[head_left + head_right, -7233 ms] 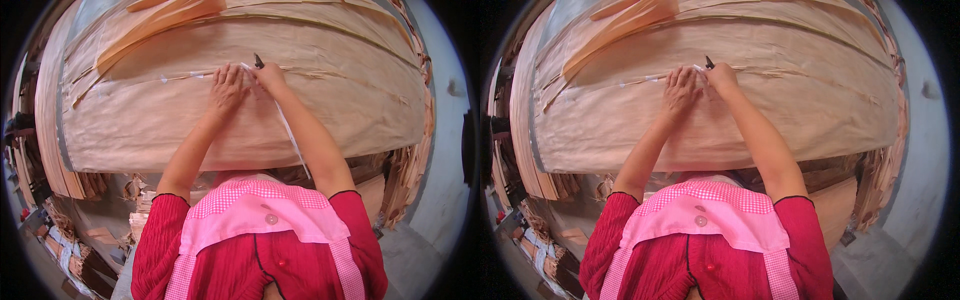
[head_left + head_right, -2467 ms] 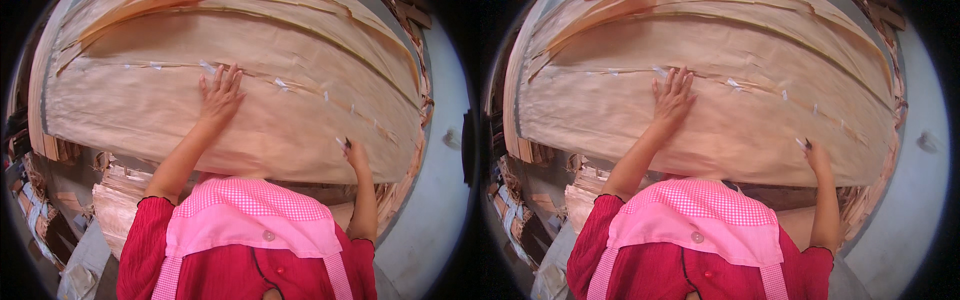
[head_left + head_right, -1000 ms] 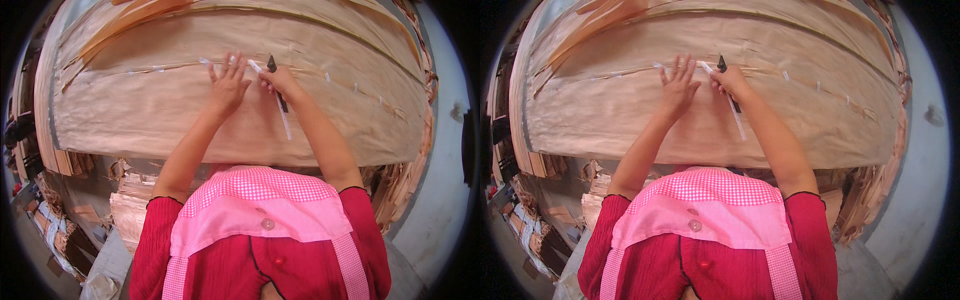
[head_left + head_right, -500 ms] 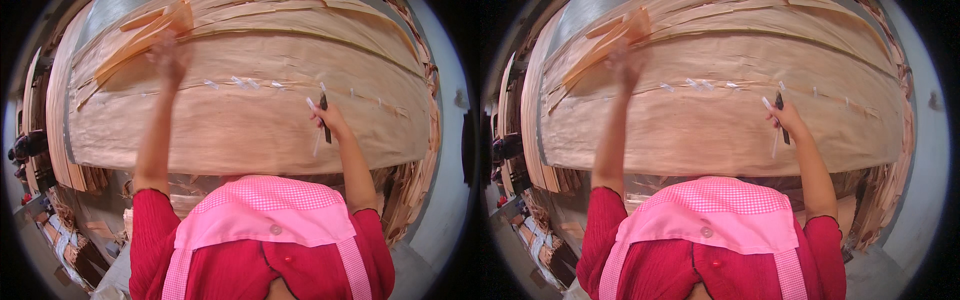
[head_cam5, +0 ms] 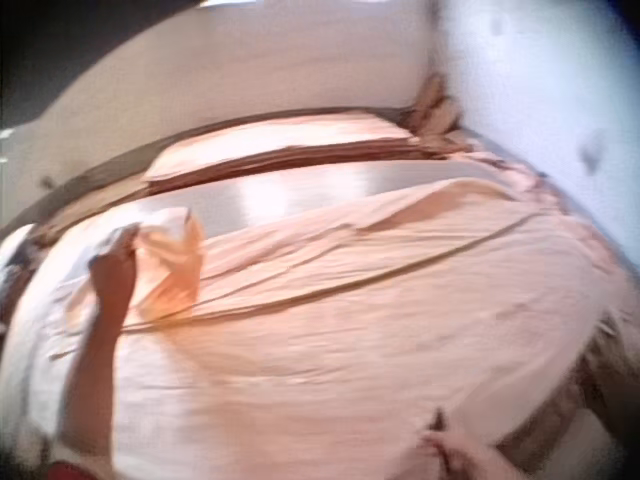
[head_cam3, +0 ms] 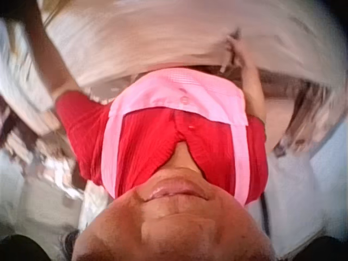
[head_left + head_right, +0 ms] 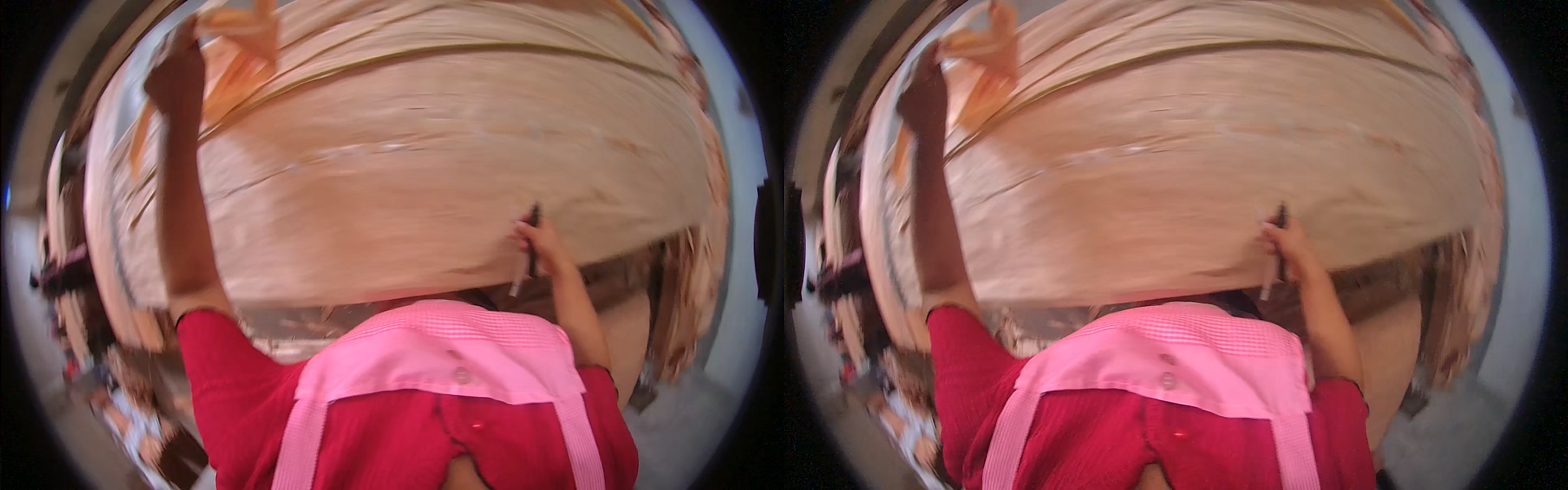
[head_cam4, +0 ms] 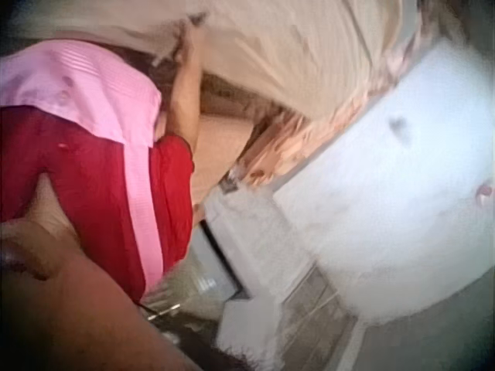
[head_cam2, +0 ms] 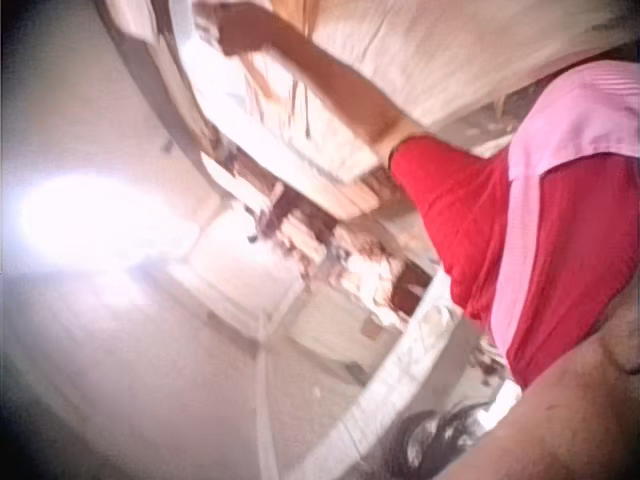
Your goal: The person measures wood veneer sheets using a ruler and cuts them into specific sizes and shapes using a utility knife.
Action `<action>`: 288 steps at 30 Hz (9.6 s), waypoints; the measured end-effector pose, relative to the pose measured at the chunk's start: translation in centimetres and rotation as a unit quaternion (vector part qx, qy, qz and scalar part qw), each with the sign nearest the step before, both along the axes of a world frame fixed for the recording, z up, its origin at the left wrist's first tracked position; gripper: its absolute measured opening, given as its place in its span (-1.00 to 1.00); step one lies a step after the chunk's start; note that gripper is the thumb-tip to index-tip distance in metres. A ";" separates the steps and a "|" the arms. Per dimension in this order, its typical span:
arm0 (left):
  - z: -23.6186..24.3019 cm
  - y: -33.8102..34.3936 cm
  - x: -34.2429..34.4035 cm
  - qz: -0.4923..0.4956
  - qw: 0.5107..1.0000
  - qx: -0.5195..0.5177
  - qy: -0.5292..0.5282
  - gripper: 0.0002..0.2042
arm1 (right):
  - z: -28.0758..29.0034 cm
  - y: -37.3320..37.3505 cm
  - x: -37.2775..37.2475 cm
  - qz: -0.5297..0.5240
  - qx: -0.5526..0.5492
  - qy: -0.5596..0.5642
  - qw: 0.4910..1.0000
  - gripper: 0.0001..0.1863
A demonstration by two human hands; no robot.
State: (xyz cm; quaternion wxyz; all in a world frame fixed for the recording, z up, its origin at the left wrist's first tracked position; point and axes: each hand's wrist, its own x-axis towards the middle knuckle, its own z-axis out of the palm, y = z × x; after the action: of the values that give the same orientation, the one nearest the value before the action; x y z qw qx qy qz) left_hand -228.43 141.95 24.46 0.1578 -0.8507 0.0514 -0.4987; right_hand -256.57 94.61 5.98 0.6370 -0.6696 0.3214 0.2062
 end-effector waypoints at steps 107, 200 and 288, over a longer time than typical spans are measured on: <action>-11.5 -35.4 1.4 -0.105 0.488 -0.840 -0.212 -0.76 | 4.6 -47.6 8.7 0.326 -0.237 -0.180 0.897 -0.71; -25.3 -57.4 -15.3 -0.058 0.889 -0.424 0.163 -0.74 | 3.0 -27.8 13.6 0.403 -0.058 -0.141 0.902 -0.73; -24.2 -75.4 -15.2 0.281 0.869 -0.287 0.288 -0.34 | -1.5 -45.7 20.7 0.504 -0.458 -0.472 0.560 -0.84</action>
State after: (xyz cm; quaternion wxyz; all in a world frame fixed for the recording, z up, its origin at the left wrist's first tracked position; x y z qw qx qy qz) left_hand -243.59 66.53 0.31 0.0178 -0.9429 -0.2922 -0.1587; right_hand -235.82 48.93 4.44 0.0980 -0.9262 -0.3631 -0.0266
